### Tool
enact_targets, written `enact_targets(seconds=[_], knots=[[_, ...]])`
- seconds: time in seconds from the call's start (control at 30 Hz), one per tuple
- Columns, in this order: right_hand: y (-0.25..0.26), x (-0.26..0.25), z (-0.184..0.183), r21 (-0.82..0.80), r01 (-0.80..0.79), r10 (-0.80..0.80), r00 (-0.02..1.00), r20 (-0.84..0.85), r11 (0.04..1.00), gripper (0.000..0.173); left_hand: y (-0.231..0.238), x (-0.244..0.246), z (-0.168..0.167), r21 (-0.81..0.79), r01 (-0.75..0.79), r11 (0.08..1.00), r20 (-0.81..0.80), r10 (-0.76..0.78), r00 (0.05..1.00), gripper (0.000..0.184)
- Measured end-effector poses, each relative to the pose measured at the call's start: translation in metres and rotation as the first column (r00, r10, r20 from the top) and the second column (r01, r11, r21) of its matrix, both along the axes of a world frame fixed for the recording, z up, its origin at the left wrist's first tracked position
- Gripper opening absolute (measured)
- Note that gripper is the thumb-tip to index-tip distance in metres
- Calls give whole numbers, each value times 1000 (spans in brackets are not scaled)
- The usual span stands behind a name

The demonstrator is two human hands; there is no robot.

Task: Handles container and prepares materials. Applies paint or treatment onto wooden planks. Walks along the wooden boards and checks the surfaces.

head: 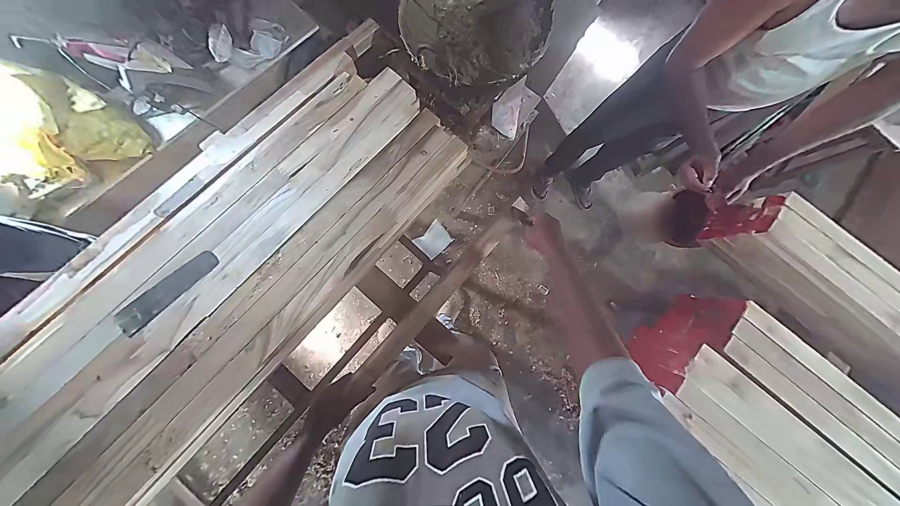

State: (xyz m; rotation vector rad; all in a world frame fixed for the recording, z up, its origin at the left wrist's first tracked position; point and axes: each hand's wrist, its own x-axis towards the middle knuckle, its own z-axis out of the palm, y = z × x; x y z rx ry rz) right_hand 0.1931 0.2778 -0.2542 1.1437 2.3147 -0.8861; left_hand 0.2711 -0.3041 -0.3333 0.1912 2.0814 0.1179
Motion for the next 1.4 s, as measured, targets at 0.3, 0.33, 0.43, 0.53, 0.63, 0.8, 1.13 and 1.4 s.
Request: enact_targets(seconds=[0.3, 0.33, 0.43, 0.53, 0.63, 0.8, 1.13, 1.4], knots=[[-110, 43, 19, -126, -17, 23, 999, 49, 992, 39, -9, 6, -12, 28, 15, 1000, -45, -14, 999, 72], [-119, 48, 21, -138, -48, 59, 995, 74, 989, 40, -7, 5, -7, 18, -7, 1000, -19, 7, 1000, 72], [-140, 67, 22, -225, -89, 127, 979, 160, 970, 40, -15, 1, -7, 74, -64, 995, 58, 60, 997, 69], [-158, 108, -4, -346, 74, -80, 997, -5, 936, 42, -23, -8, -15, 235, -198, 952, 183, 156, 971, 62], [-188, 146, -32, -311, 51, -145, 947, -288, 949, 47, -26, -17, -19, 286, -287, 914, 315, 194, 929, 67], [-237, 145, -73, 36, -76, 83, 833, -547, 996, 43, -76, -15, -40, 325, -233, 916, 415, 83, 906, 63], [-248, 153, -46, 225, -76, 112, 982, -153, 971, 48, -165, 23, -23, 150, -104, 983, 348, 46, 936, 57], [-260, 78, 11, -85, 76, -72, 996, 48, 993, 40, -145, 36, 23, 130, -49, 990, 164, 27, 986, 73]])
